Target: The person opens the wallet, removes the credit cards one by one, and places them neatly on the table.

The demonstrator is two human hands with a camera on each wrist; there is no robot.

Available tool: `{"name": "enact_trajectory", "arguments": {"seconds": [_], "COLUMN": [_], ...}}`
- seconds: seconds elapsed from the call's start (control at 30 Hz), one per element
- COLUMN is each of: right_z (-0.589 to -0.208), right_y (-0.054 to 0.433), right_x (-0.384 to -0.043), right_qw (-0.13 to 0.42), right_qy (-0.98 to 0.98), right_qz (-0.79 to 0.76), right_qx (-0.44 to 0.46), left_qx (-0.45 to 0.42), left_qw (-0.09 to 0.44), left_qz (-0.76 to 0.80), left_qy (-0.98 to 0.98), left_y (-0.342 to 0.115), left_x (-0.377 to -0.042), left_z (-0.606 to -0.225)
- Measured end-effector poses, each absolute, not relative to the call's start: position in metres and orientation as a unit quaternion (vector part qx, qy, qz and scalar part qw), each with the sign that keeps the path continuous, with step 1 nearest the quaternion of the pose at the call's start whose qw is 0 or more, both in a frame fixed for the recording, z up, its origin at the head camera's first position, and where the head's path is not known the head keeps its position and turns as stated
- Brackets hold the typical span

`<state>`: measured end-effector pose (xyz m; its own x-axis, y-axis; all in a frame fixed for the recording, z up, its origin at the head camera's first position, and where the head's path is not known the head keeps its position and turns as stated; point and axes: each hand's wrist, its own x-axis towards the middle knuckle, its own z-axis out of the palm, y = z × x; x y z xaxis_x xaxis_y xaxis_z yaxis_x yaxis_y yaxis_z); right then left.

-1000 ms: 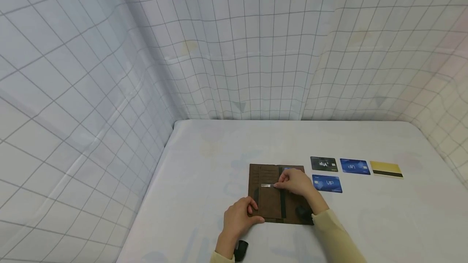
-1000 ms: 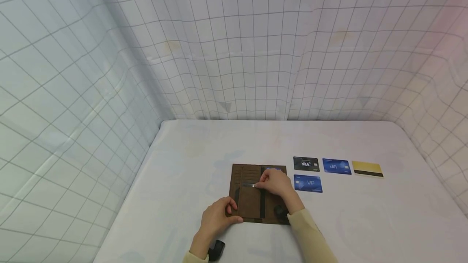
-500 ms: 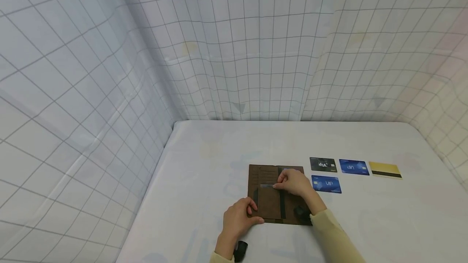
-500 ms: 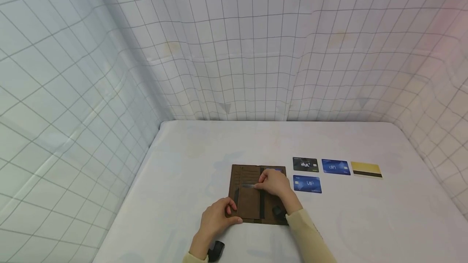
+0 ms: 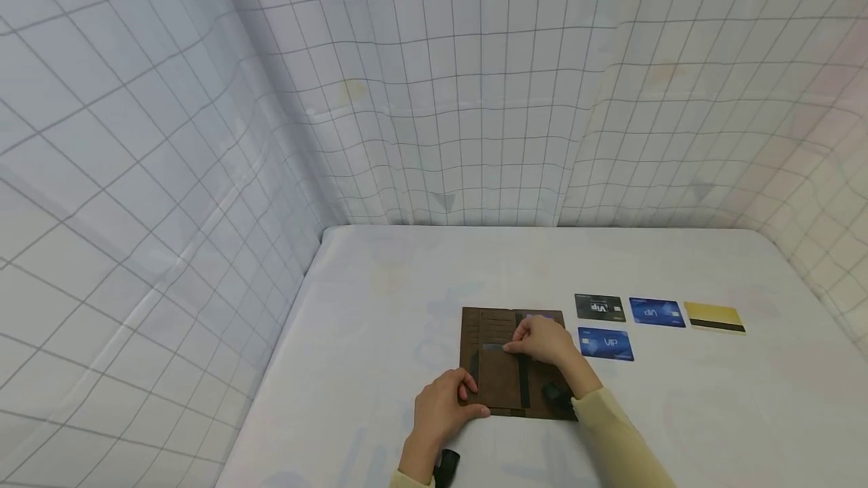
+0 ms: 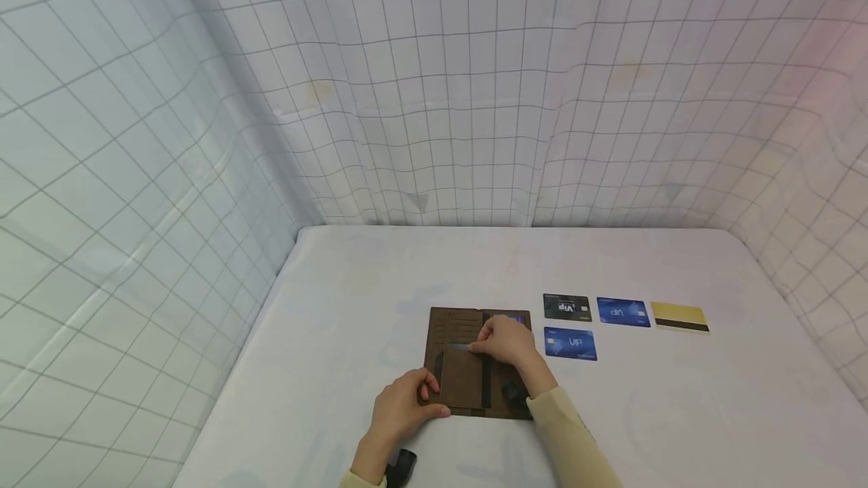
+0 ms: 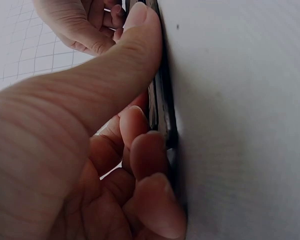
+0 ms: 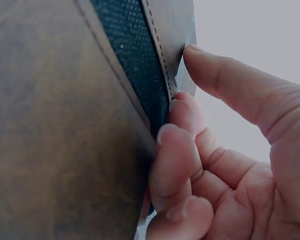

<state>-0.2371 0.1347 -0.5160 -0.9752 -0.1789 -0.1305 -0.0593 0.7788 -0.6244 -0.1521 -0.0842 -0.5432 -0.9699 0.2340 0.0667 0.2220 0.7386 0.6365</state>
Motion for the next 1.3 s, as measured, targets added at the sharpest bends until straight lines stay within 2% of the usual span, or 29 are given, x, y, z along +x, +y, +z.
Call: {"name": "enact_trajectory", "arguments": {"seconds": [0.23, 0.7, 1.3], "right_z": [-0.516, -0.518, -0.514], "right_y": [0.134, 0.139, 0.136], "right_x": [-0.238, -0.249, -0.253], "right_qw": [0.104, 0.164, 0.171], "right_qy": [0.936, 0.911, 0.912], "right_qz": [-0.330, -0.369, -0.362], "right_qx": [-0.066, -0.091, -0.093], "left_qx": [0.120, 0.122, 0.115], "left_qw": [0.009, 0.008, 0.019], "left_qz": [0.336, 0.333, 0.330], "left_qy": [0.934, 0.935, 0.937], "left_y": [-0.084, -0.083, -0.082], "left_x": [-0.152, -0.151, -0.154], "left_z": [-0.544, -0.541, -0.543]}}
